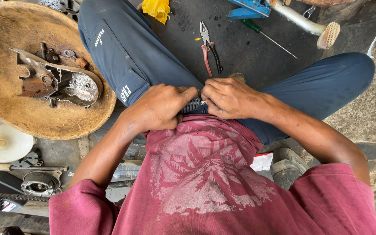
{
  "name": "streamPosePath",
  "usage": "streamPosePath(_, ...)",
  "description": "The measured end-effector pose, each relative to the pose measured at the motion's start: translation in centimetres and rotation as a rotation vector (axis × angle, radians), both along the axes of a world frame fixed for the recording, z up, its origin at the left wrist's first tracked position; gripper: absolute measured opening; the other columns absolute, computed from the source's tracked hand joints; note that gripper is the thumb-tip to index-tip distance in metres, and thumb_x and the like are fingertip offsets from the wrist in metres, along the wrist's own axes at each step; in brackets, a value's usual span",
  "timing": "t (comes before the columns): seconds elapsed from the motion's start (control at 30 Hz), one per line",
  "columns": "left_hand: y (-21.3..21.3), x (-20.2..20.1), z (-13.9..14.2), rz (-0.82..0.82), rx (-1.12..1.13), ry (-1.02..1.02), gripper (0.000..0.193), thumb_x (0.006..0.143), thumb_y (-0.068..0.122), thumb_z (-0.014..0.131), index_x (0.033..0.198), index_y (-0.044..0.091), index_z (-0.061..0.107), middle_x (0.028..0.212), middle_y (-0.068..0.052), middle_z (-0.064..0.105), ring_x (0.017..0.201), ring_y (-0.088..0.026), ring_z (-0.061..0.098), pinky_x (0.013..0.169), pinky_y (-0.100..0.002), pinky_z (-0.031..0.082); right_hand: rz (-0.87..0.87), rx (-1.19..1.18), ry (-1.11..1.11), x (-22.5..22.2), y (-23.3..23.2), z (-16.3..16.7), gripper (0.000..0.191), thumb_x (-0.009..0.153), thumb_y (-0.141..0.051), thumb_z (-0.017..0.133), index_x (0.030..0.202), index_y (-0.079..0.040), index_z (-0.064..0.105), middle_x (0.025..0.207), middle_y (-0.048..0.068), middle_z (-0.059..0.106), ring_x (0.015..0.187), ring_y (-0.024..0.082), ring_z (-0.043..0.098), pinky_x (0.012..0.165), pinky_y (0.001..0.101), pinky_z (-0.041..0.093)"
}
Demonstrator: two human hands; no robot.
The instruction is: The person sits on the floor and uses pliers to remove a rubber gaiter from a motorcycle pedal assembly. They then open a yellow package, remove a new gaiter, and install it onto the pedal shaft, securing it with a clip.
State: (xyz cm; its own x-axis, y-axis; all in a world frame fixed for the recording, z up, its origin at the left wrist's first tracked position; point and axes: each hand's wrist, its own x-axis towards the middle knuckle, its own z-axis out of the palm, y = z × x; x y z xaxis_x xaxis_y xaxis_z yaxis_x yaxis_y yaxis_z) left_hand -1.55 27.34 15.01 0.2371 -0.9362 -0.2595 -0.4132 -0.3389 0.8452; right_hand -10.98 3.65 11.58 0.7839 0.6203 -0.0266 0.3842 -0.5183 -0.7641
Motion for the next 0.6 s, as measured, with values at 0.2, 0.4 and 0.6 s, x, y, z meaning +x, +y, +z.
streamPosePath(0.2,0.3,-0.4,-0.8,-0.004,0.010,0.061,0.050,0.063,0.003,0.071,0.110,0.001,0.053,0.098,-0.020,0.070,0.085,-0.046,0.067,0.068,-0.056,0.052,0.001,0.024,0.077,-0.4,-0.3,-0.2,0.017,0.081,-0.001,0.068,0.091,-0.001,0.054,0.081,0.012,0.058,0.070,0.029,0.063,0.060,0.0434,0.050)
streamPosePath(0.4,2.4,-0.9,-2.1,-0.017,0.098,0.209,0.065,0.065,0.008,0.076,0.126,0.006,0.057,0.096,-0.021,0.072,0.093,-0.041,0.071,0.081,-0.051,0.055,-0.306,-0.072,0.214,0.3,-4.8,-0.8,0.010,0.093,-0.006,0.063,0.100,0.000,0.059,0.088,0.016,0.065,0.076,0.029,0.069,0.067,0.0412,0.056)
streamPosePath(0.6,2.5,-1.6,-5.0,0.314,-0.205,0.358,0.065,0.077,0.009,0.083,0.132,0.002,0.049,0.114,-0.019,0.071,0.109,-0.033,0.071,0.094,-0.042,0.054,-0.459,-0.201,0.267,2.2,-5.1,-10.2,0.013,0.099,-0.010,0.060,0.099,0.002,0.060,0.087,0.025,0.068,0.084,0.044,0.069,0.072,0.0507,0.053)
